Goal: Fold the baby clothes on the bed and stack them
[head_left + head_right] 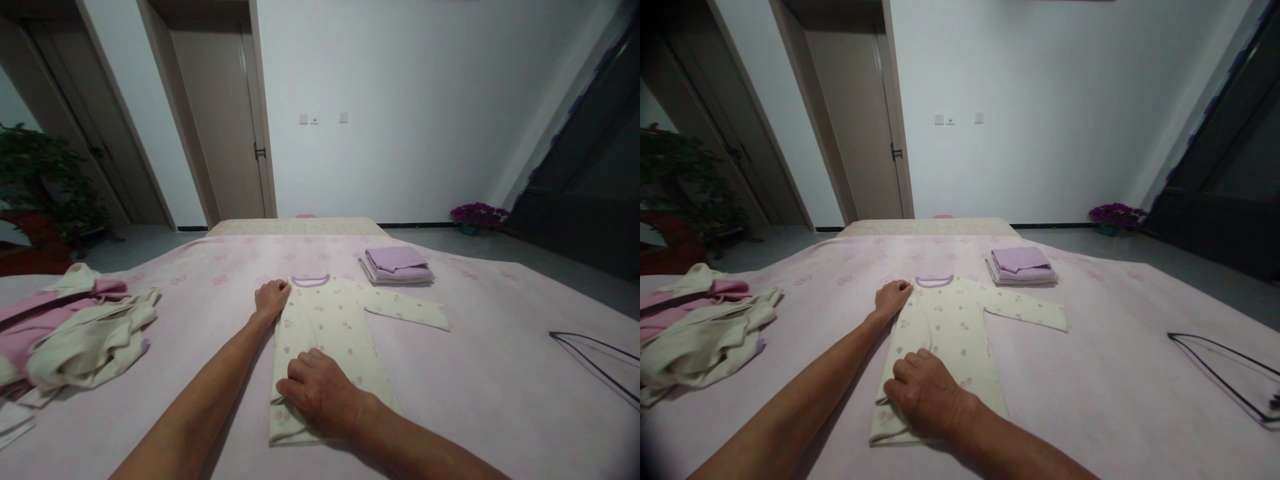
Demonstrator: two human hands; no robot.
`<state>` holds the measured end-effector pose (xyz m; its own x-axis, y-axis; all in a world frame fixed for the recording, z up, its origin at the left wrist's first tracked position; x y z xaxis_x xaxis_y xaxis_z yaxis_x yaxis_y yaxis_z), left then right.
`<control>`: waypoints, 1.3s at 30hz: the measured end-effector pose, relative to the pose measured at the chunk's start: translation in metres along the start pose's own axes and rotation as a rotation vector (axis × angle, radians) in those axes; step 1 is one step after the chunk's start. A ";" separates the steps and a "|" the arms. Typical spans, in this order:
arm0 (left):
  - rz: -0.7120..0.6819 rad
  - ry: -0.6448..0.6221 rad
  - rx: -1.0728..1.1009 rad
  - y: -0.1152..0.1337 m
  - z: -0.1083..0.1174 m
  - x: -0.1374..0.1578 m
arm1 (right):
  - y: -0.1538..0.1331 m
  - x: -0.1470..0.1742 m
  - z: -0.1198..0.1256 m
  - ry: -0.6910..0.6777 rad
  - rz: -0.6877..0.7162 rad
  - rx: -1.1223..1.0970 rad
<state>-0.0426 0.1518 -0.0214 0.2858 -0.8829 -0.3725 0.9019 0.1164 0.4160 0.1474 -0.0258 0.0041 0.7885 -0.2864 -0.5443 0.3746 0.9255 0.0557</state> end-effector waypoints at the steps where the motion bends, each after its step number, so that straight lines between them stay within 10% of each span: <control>1: 0.001 0.005 -0.017 -0.001 -0.001 -0.001 | 0.000 0.001 0.000 -0.013 -0.011 -0.001; 17: -0.189 0.060 -0.075 -0.004 0.013 0.021 | 0.011 0.006 0.008 0.031 -0.156 -0.241; 27: -0.284 -0.128 -0.052 -0.013 0.004 0.047 | 0.013 0.006 0.024 -0.095 -0.086 -0.275; 39: -0.258 -0.086 0.161 -0.038 0.049 0.092 | 0.001 0.015 0.027 -0.100 0.089 -0.184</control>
<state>-0.0665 0.0438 -0.0312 0.0194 -0.9100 -0.4141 0.8763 -0.1839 0.4453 0.1724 -0.0357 0.0188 0.8622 -0.2161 -0.4582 0.2132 0.9752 -0.0589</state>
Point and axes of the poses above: each hand's wrist, its own x-axis away from the middle knuckle, its own z-axis out of the back of the hand, y = z × x, the point moved 1 cm from there along -x, towards the middle knuckle, and after that the axes turned 10 degrees about y, right-handed, at the moved point
